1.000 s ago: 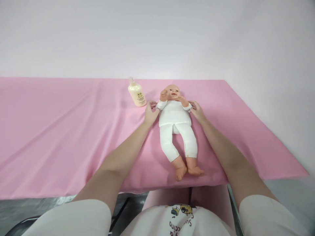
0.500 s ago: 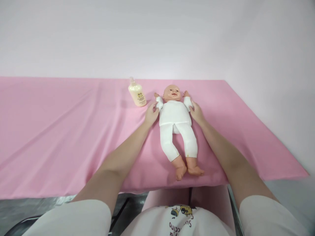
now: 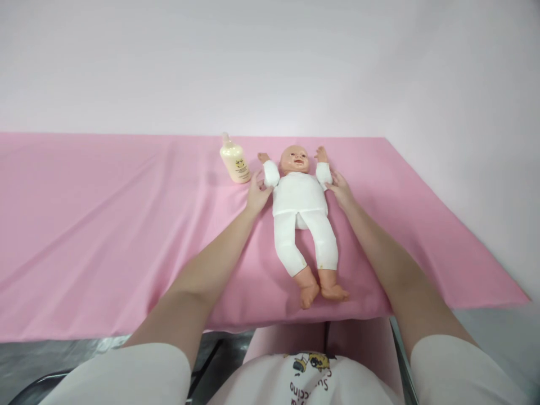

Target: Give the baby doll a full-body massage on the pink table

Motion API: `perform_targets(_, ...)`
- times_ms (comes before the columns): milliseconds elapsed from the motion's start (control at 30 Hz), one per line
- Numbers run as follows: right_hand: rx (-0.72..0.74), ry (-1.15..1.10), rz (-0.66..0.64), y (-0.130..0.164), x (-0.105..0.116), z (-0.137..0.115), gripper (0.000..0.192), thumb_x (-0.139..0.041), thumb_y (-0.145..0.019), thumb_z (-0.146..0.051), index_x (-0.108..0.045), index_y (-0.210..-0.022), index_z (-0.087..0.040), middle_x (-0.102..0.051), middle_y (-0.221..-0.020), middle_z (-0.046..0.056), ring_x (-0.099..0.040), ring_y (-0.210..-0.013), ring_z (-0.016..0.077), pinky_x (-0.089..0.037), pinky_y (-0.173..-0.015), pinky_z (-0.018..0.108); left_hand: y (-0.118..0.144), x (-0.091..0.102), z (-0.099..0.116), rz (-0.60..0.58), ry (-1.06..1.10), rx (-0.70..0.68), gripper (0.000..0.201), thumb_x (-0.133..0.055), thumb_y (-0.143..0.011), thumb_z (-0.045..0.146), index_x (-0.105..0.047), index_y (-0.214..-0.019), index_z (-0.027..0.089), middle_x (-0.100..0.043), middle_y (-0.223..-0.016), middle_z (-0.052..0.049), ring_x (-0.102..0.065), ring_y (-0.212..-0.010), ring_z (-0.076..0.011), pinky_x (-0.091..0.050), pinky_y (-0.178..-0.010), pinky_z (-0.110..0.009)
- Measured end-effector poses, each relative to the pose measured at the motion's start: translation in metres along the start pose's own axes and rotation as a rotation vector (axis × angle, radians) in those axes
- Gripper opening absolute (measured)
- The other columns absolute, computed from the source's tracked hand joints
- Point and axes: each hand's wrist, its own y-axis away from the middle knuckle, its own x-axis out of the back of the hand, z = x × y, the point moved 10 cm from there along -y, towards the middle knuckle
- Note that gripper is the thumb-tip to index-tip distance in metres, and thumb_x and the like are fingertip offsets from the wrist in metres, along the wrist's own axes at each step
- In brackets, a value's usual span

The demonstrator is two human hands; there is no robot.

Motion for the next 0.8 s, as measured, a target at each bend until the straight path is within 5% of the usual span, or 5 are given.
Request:
perform_targets(200,-0.059,-0.135,0.011,0.005,-0.004,0.003,0.016,-0.064,-0.059,-0.013,-0.062,-0.071,-0.024,-0.072,-0.084,0.0,-0.068,-0.094,0.0206,-0.053,-0.097,0.04,0.007,-0.006,0.031,-0.002,0.029,-0.136,0.031,-0.06,-0.067,0.01,-0.068,-0.096,0.019,-0.076,-0.096,-0.006,-0.071,-0.1,-0.0231,-0.054,-0.099,-0.041)
perform_targets(300,-0.02,-0.138,-0.021,0.006,-0.009,-0.001,0.013,-0.059,-0.059,-0.01,-0.056,-0.06,-0.023,-0.07,-0.075,-0.002,-0.067,-0.089,0.0172,-0.052,-0.099,0.037,0.008,-0.005,0.033,0.014,-0.015,-0.157,0.022,-0.055,-0.062,0.008,-0.067,-0.077,0.019,-0.074,-0.087,-0.003,-0.07,-0.091,-0.0206,-0.055,-0.094,-0.037)
perform_targets(500,-0.022,-0.089,-0.042,0.007,-0.009,-0.006,0.01,-0.059,-0.058,-0.015,-0.056,-0.062,-0.023,-0.071,-0.078,-0.001,-0.067,-0.086,0.0179,-0.052,-0.097,0.039,0.008,-0.006,0.034,0.003,-0.062,-0.117,0.018,-0.057,-0.065,0.009,-0.066,-0.077,0.019,-0.073,-0.089,-0.003,-0.068,-0.093,-0.0207,-0.053,-0.095,-0.036)
perform_targets(800,-0.019,0.155,-0.07,0.011,-0.016,-0.012,0.03,-0.065,-0.073,-0.038,-0.06,-0.1,-0.024,-0.073,-0.106,0.004,-0.067,-0.102,0.0225,-0.056,-0.087,0.036,0.012,-0.005,0.037,0.029,-0.195,-0.102,0.031,-0.054,-0.072,0.012,-0.063,-0.101,0.02,-0.072,-0.109,-0.005,-0.064,-0.109,-0.023,-0.049,-0.104,-0.038)
